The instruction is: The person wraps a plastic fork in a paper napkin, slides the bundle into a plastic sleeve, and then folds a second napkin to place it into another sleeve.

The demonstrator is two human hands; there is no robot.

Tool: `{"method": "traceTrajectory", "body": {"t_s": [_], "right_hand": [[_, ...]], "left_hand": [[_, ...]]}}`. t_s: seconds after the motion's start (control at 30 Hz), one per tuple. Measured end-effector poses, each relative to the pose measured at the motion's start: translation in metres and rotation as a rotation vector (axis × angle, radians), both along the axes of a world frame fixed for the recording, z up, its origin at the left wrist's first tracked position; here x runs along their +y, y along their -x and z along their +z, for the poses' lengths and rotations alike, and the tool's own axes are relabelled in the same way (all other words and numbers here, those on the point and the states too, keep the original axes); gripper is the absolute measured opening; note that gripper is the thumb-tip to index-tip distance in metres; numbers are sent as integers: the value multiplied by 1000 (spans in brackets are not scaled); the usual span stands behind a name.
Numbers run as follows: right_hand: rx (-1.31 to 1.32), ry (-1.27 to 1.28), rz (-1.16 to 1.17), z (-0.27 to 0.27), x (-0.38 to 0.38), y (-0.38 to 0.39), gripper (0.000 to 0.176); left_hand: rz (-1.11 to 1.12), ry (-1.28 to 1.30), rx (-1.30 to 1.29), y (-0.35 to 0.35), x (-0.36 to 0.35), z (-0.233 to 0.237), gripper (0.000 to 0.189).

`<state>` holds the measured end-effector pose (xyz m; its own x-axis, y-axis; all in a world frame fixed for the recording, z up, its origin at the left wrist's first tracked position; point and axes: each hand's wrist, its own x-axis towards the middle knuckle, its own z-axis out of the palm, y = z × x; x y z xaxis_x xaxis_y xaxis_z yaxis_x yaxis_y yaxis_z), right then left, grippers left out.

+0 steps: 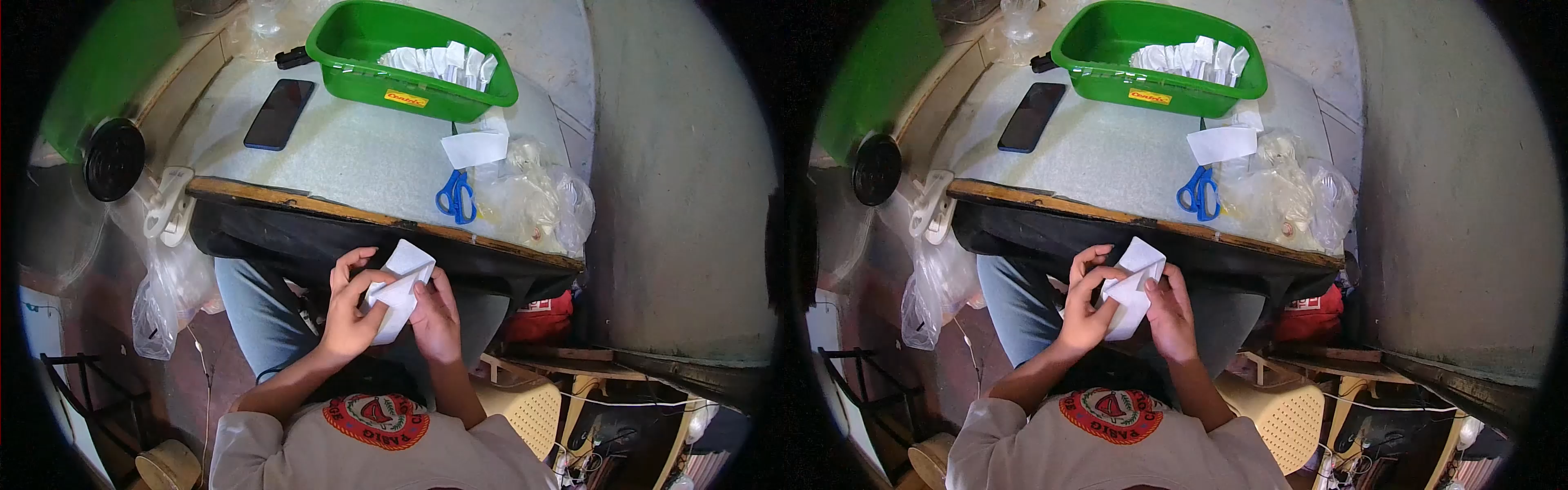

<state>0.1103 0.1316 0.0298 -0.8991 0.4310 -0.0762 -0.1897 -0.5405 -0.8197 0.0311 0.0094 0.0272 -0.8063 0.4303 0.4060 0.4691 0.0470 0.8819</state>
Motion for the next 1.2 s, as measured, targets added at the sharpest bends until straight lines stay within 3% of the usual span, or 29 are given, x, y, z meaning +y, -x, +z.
{"method": "traceTrajectory", "body": {"t_s": [0.03, 0.1, 0.17, 0.23, 0.57, 0.73, 0.87, 1.03, 1.2], "right_hand": [[15, 2, -30, 0, -1, 0, 25], [-14, -44, -26, -1, -2, -1, 25], [-41, -91, -23, -6, -1, -3, 25], [-81, -330, -6, -14, 4, -6, 25], [-64, -570, -151, 14, 1, 0, 29], [-28, -985, 14, 24, 16, 4, 27], [-3, -977, 11, 20, 17, 8, 25], [20, -785, -58, 12, 12, 7, 16], [13, -817, -103, 14, 12, 7, 12]], "left_hand": [[0, -2, -6, 0, 0, -4, 31], [-197, -187, -363, 3, -1, -14, 32], [-213, -169, -333, 4, -4, -19, 30], [-251, -212, -419, 5, -5, -20, 28], [-211, -164, -291, 9, -15, -5, 24], [-222, -177, -253, 5, -16, 3, 24], [-198, -152, -212, 5, -18, 0, 24], [-232, -212, -264, 4, -17, -2, 22], [-215, -210, -301, 0, -15, 0, 19]]}}
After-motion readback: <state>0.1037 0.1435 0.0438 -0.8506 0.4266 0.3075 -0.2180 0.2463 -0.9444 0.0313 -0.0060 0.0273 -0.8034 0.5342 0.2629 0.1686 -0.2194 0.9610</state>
